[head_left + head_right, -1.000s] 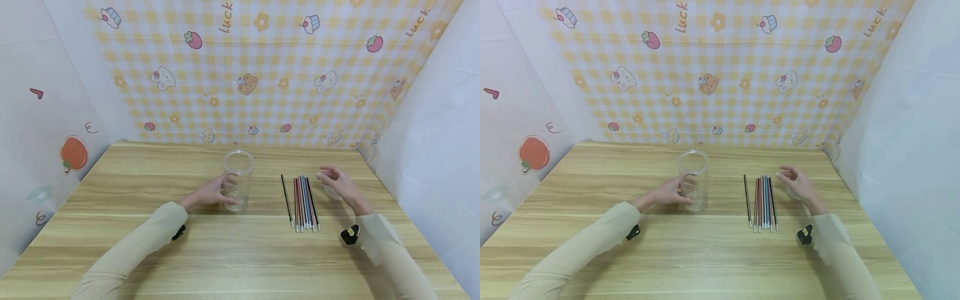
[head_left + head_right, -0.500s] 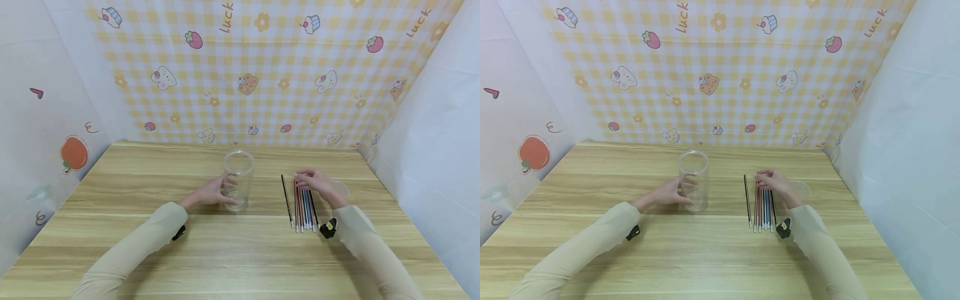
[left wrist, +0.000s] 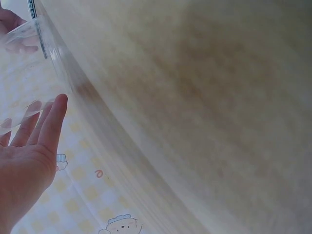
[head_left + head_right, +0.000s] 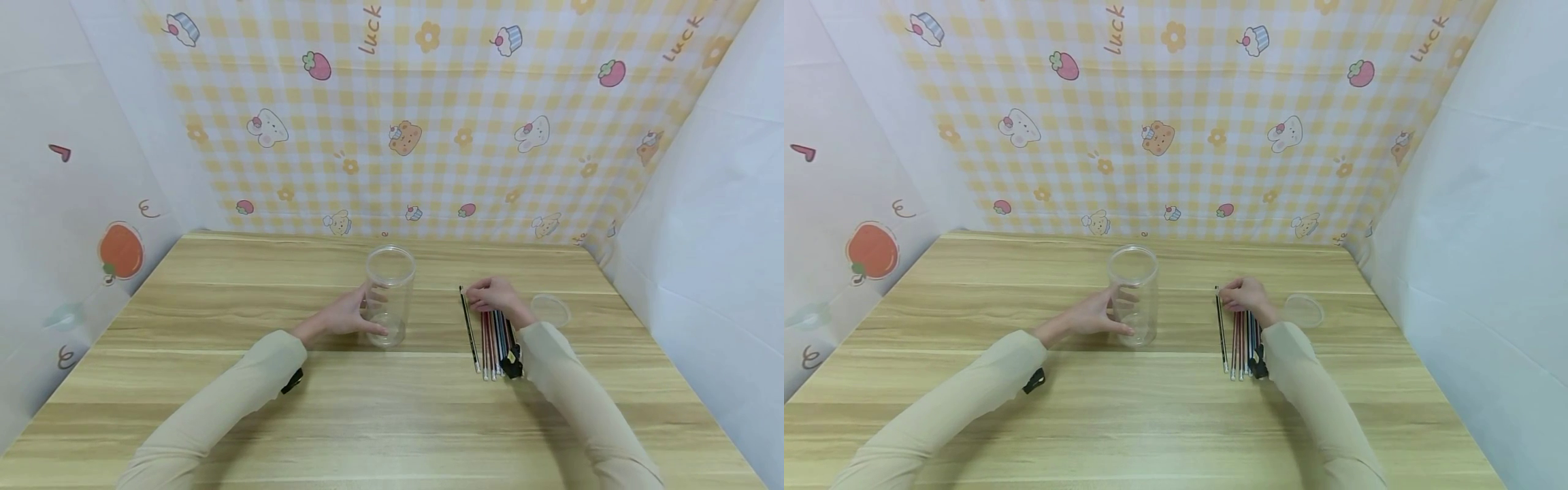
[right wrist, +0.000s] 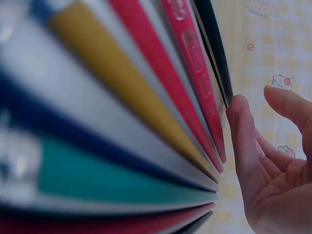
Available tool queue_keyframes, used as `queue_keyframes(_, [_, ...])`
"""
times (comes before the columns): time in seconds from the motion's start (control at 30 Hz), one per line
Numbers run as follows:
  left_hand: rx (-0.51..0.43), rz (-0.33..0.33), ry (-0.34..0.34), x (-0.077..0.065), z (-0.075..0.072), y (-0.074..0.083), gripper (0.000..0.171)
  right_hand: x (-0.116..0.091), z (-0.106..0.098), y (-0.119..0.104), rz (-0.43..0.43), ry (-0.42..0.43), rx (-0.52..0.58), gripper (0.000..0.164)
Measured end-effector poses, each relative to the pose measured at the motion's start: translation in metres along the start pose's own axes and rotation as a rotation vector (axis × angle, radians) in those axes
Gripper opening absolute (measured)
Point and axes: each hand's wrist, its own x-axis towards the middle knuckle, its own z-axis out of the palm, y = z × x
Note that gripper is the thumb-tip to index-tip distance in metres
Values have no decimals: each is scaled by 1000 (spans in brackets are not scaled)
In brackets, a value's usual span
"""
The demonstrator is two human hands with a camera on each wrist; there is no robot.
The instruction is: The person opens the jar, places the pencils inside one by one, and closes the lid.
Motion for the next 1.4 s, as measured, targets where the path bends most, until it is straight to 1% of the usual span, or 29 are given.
queue_keyframes(0.13, [7, 1, 0, 0, 0, 0, 79, 5, 3, 0, 25, 21, -61, 28])
queue_keyframes(0.33, [-5, -8, 1, 0, 0, 0, 79, 10, 6, -2, 46, 26, -136, 27])
queue_keyframes(0.43, [-3, -10, 3, 0, 0, 0, 77, 12, 8, -3, 61, 29, -199, 26])
queue_keyframes(0.6, [-8, -11, -1, 0, 0, -1, 78, 12, 12, -6, 54, 36, -280, 19])
queue_keyframes(0.7, [-16, -12, -4, 0, 0, 0, 78, 12, 14, -7, 59, 45, -294, 15])
queue_keyframes(0.87, [-19, -10, -4, 0, 0, 1, 78, 13, 14, -8, 60, 51, -312, 14])
queue_keyframes(1.03, [-10, -6, -2, -1, 0, 0, 79, 14, 9, -8, 27, 13, -269, 21])
queue_keyframes(1.27, [4, -8, -3, -1, -1, 1, 80, 9, -6, -16, -39, -52, -67, 34])
queue_keyframes(1.4, [2, -5, -2, -2, -1, 1, 79, 7, -13, -23, -60, -68, 17, 42])
